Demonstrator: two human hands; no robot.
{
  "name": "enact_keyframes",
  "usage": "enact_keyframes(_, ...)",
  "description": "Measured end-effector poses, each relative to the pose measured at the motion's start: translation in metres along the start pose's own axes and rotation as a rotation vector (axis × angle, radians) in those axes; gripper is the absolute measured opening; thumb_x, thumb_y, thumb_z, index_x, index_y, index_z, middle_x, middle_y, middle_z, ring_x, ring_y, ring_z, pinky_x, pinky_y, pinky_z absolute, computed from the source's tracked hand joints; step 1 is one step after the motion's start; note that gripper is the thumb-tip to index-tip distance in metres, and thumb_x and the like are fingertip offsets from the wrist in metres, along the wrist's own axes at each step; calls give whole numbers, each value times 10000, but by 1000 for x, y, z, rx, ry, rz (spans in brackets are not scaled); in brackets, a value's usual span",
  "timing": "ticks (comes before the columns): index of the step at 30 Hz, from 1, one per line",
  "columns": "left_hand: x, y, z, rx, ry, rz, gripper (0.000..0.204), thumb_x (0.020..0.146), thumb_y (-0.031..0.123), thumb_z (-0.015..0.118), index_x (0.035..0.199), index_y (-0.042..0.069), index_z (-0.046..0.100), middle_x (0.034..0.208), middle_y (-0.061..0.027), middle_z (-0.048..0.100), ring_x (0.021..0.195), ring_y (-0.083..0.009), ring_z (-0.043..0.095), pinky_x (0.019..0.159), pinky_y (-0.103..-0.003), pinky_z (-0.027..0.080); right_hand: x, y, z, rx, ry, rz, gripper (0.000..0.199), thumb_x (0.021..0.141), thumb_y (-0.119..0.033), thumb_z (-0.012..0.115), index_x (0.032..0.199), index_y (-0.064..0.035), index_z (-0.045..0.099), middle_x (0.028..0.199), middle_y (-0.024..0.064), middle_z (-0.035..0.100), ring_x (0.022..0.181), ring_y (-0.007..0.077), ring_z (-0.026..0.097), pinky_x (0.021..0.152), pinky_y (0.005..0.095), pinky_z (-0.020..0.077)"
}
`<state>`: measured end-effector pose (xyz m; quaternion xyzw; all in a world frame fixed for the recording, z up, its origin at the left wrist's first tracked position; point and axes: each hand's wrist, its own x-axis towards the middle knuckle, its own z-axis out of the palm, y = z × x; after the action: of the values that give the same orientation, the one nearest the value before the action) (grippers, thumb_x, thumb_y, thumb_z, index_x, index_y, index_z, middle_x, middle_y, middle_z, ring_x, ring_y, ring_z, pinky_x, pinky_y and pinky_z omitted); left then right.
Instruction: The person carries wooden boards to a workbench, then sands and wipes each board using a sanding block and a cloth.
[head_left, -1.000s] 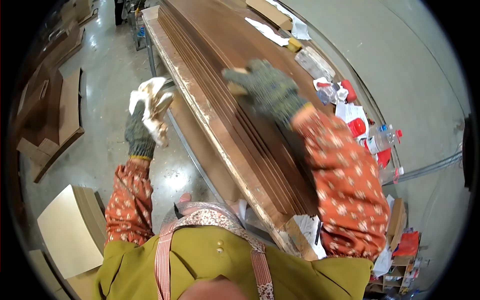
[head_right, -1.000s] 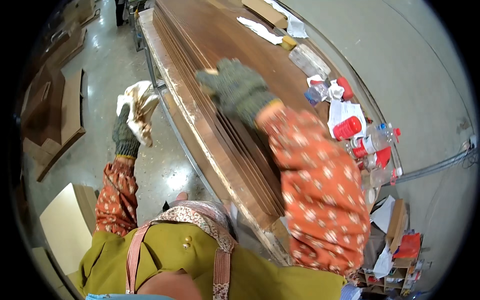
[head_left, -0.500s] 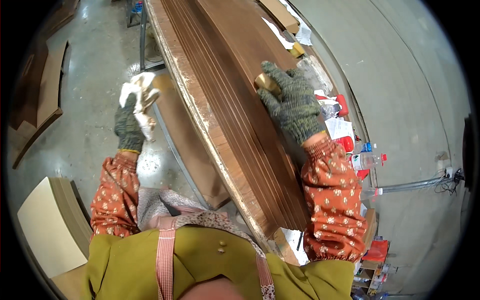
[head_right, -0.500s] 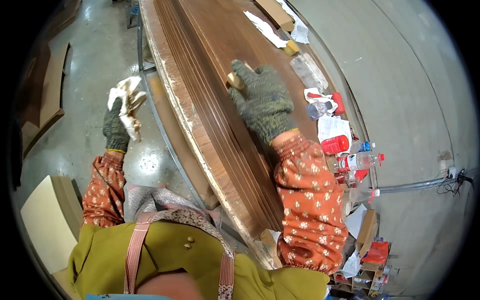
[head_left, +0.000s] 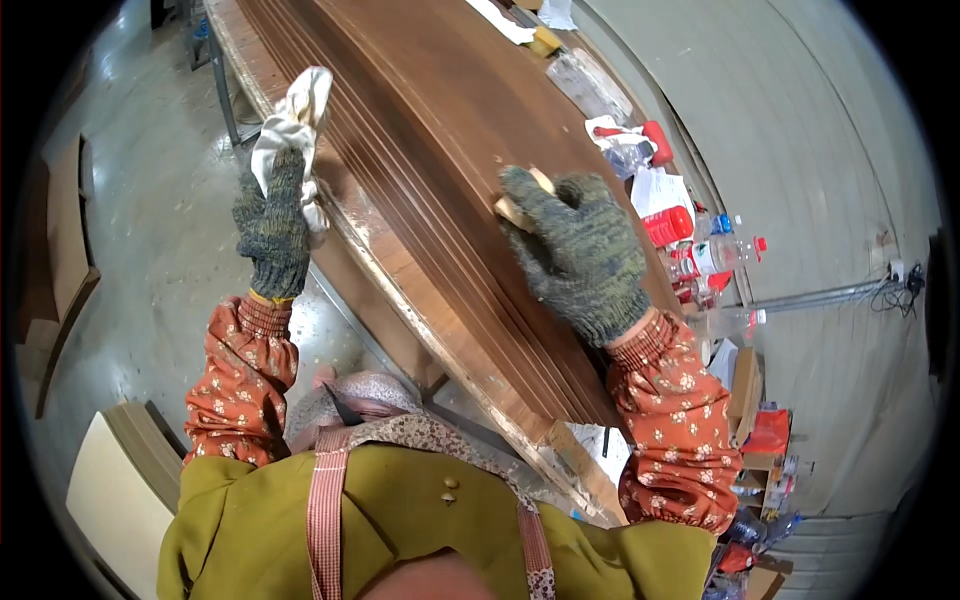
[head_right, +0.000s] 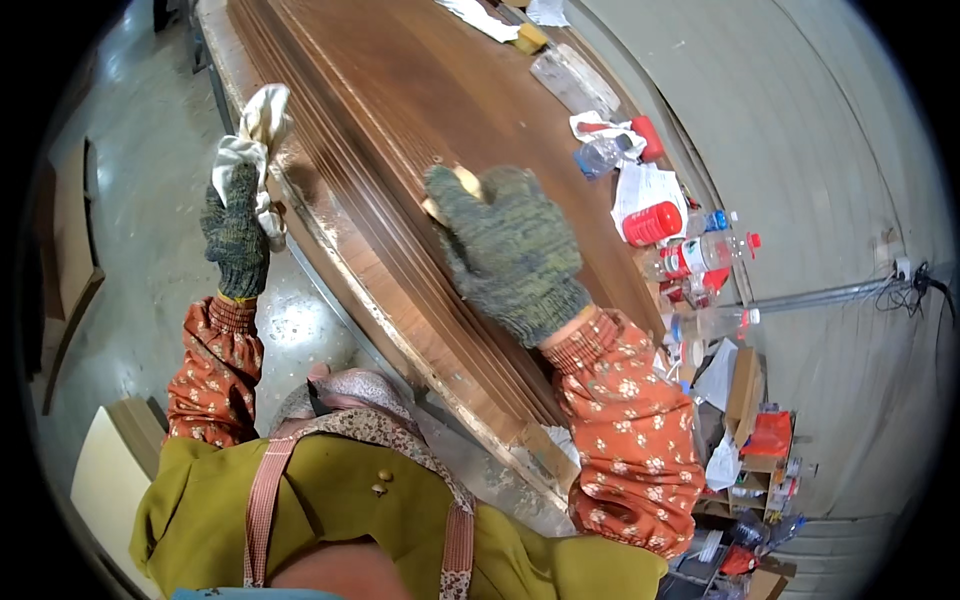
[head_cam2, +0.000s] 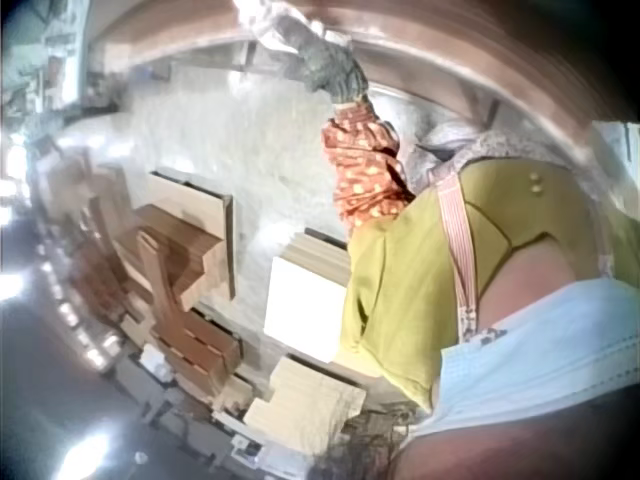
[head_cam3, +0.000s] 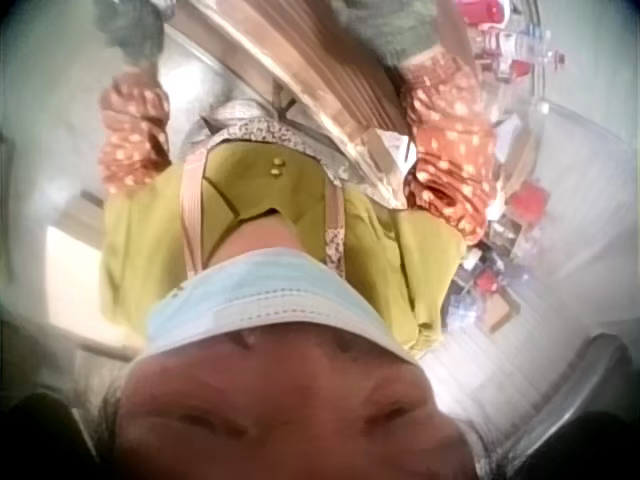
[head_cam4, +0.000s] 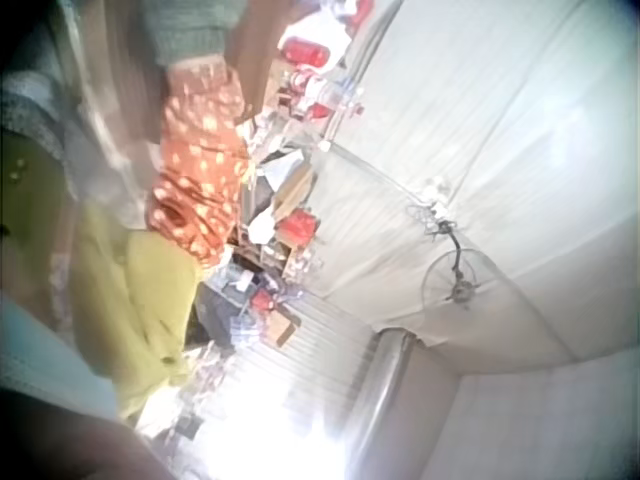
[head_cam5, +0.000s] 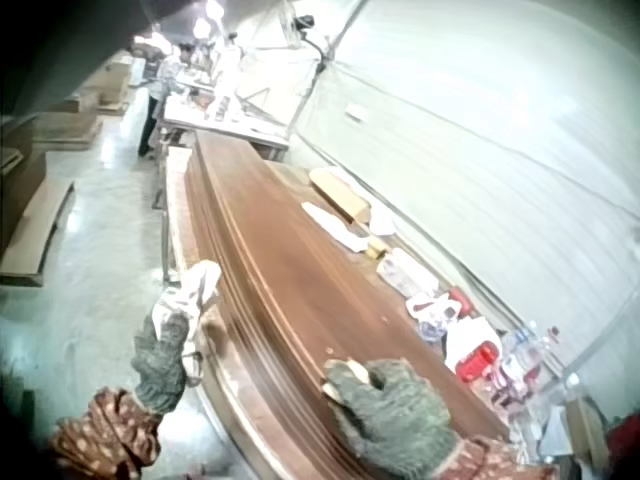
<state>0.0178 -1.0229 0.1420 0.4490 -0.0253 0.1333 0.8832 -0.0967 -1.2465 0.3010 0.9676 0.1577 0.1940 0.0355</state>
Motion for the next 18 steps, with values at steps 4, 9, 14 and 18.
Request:
enact_keyframes(4, 3, 18, 27, 691, -96, 568, 235, 898, 143, 589, 1088, 6, 592, 934, -87, 640, 751, -131, 620, 659, -254, 508, -48, 4, -13, 45, -75, -12, 450, 747, -129, 664, 1188, -149, 574, 934, 132, 560, 807, 294, 557, 672, 399, 476)
enact_keyframes(9, -20, 47, 79, 342, -413, 425, 304, 819, 39, 650, 1119, 32, 604, 1006, -94, 638, 925, -220, 619, 858, -337, 491, -145, -8, -69, 6, -192, 77, 459, 735, -120, 675, 1184, -130, 579, 964, 131, 566, 793, 287, 563, 638, 400, 480)
enact_keyframes(14, -19, 20, 117, 944, -647, 1020, 275, 844, 105, 626, 1115, 54, 620, 1095, -109, 630, 1056, -258, 569, 931, -360, 422, -124, -4, -53, -15, -140, -23, 471, 756, -111, 612, 1221, -131, 543, 956, 133, 570, 806, 280, 574, 640, 376, 494)
enact_keyframes(18, -14, 5, 115, 849, -668, 942, 312, 831, 65, 604, 1142, 50, 605, 1144, -130, 607, 1087, -295, 549, 959, -392, 397, -93, 3, -19, -9, 40, -74, 417, 783, -91, 553, 1195, -149, 560, 908, 102, 572, 776, 254, 572, 613, 372, 490)
